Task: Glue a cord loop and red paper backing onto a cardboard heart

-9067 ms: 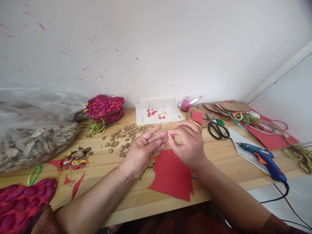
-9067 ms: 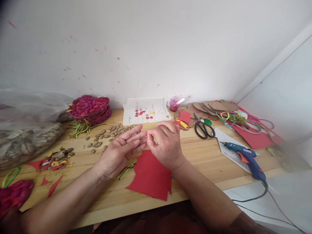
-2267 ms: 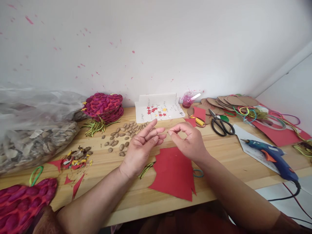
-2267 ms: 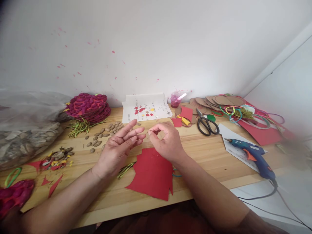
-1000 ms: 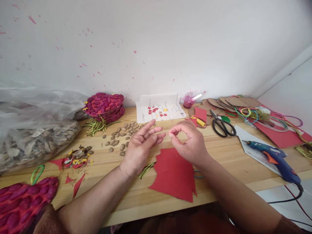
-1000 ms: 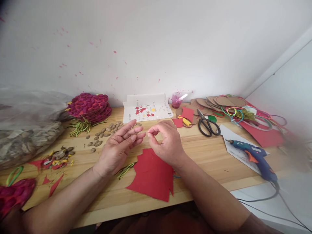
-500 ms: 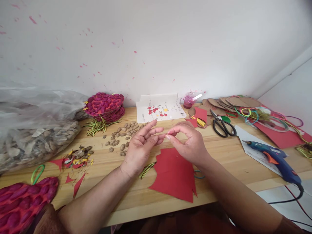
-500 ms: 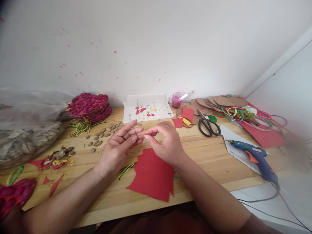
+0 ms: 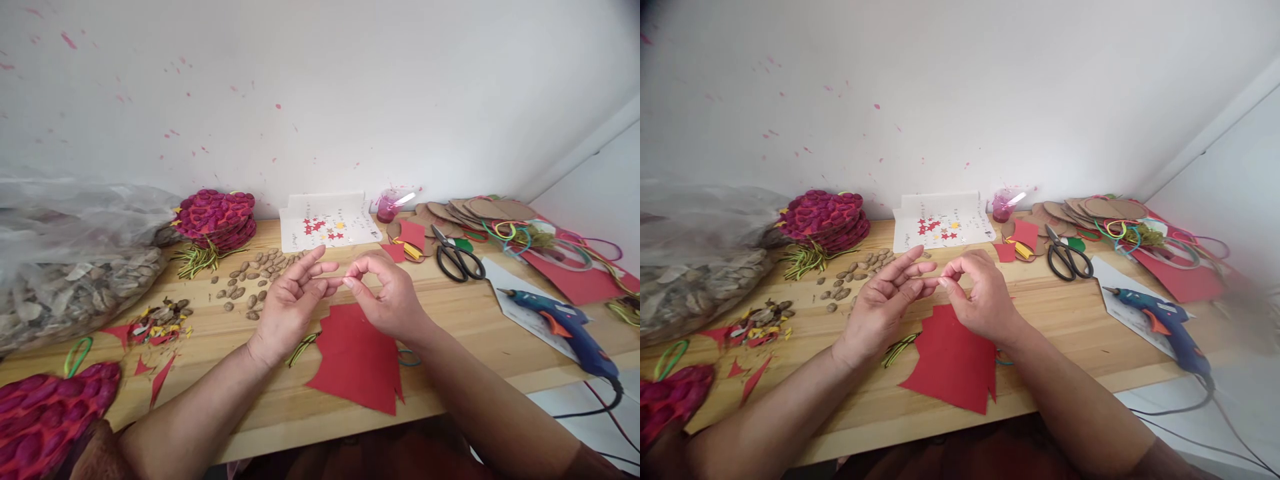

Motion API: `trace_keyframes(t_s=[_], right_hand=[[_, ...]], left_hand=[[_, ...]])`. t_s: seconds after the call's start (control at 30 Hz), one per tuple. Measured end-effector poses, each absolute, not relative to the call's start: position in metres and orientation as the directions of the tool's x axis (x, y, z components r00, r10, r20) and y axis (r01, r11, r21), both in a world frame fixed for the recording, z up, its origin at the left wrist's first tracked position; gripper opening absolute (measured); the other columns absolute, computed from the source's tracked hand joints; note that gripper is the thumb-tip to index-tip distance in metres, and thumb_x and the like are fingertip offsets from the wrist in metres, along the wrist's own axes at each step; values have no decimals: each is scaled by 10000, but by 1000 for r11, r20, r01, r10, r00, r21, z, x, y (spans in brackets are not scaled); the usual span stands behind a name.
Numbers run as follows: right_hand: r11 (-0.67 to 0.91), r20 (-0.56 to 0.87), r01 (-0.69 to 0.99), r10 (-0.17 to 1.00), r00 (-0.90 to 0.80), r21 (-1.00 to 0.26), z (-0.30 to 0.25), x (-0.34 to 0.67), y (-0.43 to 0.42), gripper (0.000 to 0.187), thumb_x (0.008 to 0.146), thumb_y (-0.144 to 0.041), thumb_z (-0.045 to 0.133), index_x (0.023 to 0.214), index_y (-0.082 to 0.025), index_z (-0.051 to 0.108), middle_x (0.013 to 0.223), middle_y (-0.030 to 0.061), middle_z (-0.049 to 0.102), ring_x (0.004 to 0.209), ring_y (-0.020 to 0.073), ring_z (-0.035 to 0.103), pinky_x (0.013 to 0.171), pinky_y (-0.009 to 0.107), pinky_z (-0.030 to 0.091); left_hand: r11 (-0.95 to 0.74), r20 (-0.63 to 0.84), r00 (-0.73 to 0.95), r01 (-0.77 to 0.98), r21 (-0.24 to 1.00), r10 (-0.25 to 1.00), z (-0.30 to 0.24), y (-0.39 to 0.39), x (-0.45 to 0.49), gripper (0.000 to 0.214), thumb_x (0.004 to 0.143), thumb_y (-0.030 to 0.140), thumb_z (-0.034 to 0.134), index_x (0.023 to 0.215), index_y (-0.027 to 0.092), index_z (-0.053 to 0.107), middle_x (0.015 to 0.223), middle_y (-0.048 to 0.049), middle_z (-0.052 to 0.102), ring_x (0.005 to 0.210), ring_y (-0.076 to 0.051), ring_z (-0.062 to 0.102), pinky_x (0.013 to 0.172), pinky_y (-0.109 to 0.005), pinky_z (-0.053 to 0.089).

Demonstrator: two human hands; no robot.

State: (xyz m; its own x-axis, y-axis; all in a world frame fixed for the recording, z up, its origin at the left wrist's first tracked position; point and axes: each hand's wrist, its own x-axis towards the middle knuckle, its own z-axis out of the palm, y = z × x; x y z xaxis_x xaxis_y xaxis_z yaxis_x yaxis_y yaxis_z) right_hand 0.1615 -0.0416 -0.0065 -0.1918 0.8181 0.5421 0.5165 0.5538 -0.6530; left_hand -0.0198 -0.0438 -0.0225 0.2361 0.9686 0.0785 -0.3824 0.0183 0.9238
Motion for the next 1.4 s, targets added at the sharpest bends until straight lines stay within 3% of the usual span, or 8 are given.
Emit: trace_keyframes(t_s=[0.27,0.5,0.67,0.8,0.97,1.23,1.4], right_hand=[[548,528,528,824,-205,-649,-6,163,-41,104,868,-148,601,804,-222,567,787,14,601,822,193,562,775,355,445],[521,505,518,843,-186,-679,-6,163,-41,81,877,-163,601,824,-217,573,803,12,613,817,184,573,771,343,450],[492,465,498,865,-188,-714,-8,164,-40,67,879,-172,604,838,-215,572,819,12,610,813,178,577,764,336,459],[465,433,497,882,-186,-733,-10,164,-39,58,890,-186,593,844,-213,570,834,17,611,823,181,578,780,344,460],[453,421,489,889,-182,-745,-11,164,-39,67,890,-202,595,828,-211,569,828,20,621,829,186,586,781,346,459],[416,386,469,908,-165,-779,-10,165,-40,62,888,-223,599,832,-208,576,848,28,642,817,186,604,768,348,467],[421,390,461,906,-166,-782,-12,165,-39,56,899,-238,598,851,-211,590,852,26,645,822,184,599,778,353,470]], left_hand=[[-102,178,248,-289,952,952,-22,-45,-20,485,917,200,630,1388,270,538,1234,-60,669,1036,-170,712,966,-329,556],[-331,349,258,-112,937,901,-29,-48,-20,524,961,154,538,1459,296,459,1307,-73,631,1112,-186,685,1048,-390,526],[-574,516,293,167,801,805,-31,-48,-23,582,961,84,482,1495,304,409,1303,-68,643,1138,-171,666,1045,-380,532],[-677,602,316,265,686,734,-28,-47,-22,605,955,49,456,1505,293,384,1298,-63,656,1134,-157,662,1026,-370,542],[-732,633,370,300,612,680,-30,-46,-22,631,951,27,425,1524,279,343,1368,-79,613,1198,-167,630,1051,-378,517],[-718,602,392,342,606,695,-29,-46,-23,661,944,17,415,1541,277,300,1358,-77,611,1199,-157,618,1058,-373,505],[-667,556,379,299,683,740,-28,-47,-23,664,950,43,418,1546,305,286,1360,-75,597,1189,-176,622,1051,-408,515]])
